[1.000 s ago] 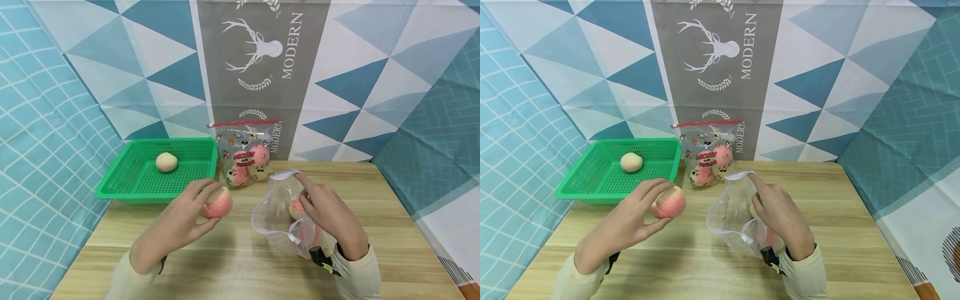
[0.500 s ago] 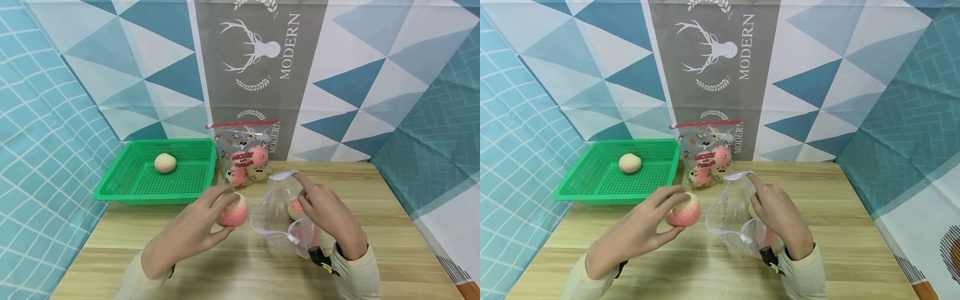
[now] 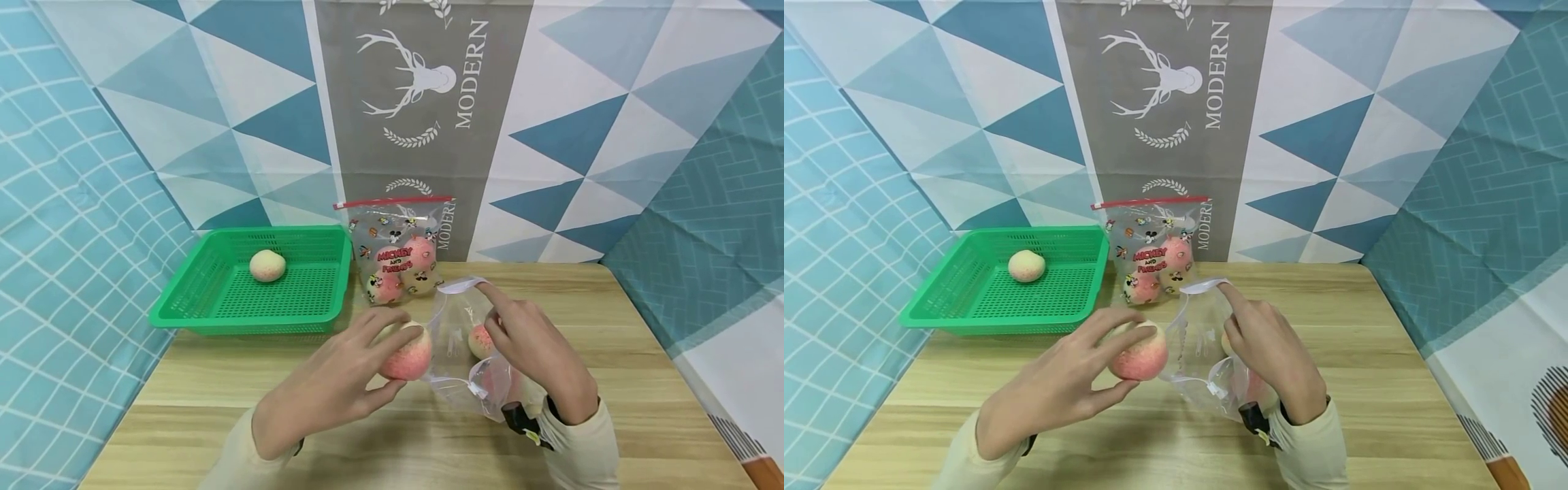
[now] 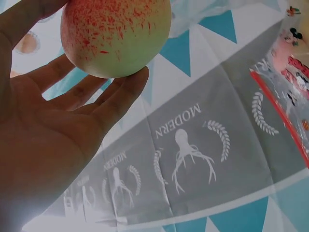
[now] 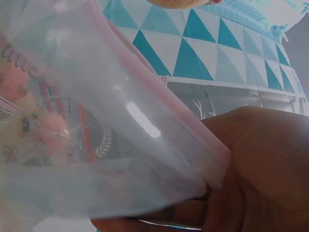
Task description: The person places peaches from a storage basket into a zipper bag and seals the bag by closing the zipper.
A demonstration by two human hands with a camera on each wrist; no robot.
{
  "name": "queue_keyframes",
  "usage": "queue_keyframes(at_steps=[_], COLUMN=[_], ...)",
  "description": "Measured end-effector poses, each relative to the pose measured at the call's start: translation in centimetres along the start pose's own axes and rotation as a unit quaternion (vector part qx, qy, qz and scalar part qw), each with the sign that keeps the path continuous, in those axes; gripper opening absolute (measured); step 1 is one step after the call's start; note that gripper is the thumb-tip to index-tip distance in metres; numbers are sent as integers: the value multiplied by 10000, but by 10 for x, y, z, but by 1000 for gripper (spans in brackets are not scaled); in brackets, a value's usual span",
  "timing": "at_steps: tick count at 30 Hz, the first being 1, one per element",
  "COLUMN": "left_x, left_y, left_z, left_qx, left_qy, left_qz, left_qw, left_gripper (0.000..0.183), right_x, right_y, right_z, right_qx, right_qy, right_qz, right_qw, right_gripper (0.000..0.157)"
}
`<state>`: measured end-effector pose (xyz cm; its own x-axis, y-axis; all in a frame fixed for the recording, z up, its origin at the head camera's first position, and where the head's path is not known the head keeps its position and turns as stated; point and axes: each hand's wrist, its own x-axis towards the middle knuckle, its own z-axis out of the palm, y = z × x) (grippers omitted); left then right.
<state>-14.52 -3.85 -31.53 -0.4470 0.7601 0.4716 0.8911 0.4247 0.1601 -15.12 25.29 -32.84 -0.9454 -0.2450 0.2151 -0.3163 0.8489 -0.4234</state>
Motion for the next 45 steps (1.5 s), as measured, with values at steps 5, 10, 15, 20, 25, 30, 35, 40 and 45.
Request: queue_keyframes(at_steps=[5,10,15,20,25,30,35,40,45], left_x=[5,12,23,30,36,40,39,38,40], left_y=[3,7,15,20,18,14,14,15,17], left_z=[4,9,12,21,34,46,59,67,68], left_qx=[20,21,221,481,672,838,964,1054,1186], left_qy=[-45,-104,-498,-770,-823,-814,-820,-757,-832], left_qz=[178,325,387,507,478,403,553,616,572], left_qw=[9998,9994,9978,9946,9932,9923,9904,9896,9878], left_gripper=[63,62,64,64,59,54,47,46,44], right_x=[1,1,1,2,2,1,-3,-5,-3], right_y=[-1,-2,-1,-3,-4,-4,-3,-3,-3], right_z=[0,-1,-1,0,-1,-4,-1,2,0], right_qx=[35,65,76,134,94,79,278,293,251], right_qy=[32,-17,-47,-84,-69,-67,-184,-166,-120], right_qz=[-76,-33,-61,-55,-77,-85,-100,-115,-193], right_qw=[10000,10000,9999,9999,9999,9999,9994,9994,9994], right_gripper=[51,51,52,51,51,51,51,53,53])
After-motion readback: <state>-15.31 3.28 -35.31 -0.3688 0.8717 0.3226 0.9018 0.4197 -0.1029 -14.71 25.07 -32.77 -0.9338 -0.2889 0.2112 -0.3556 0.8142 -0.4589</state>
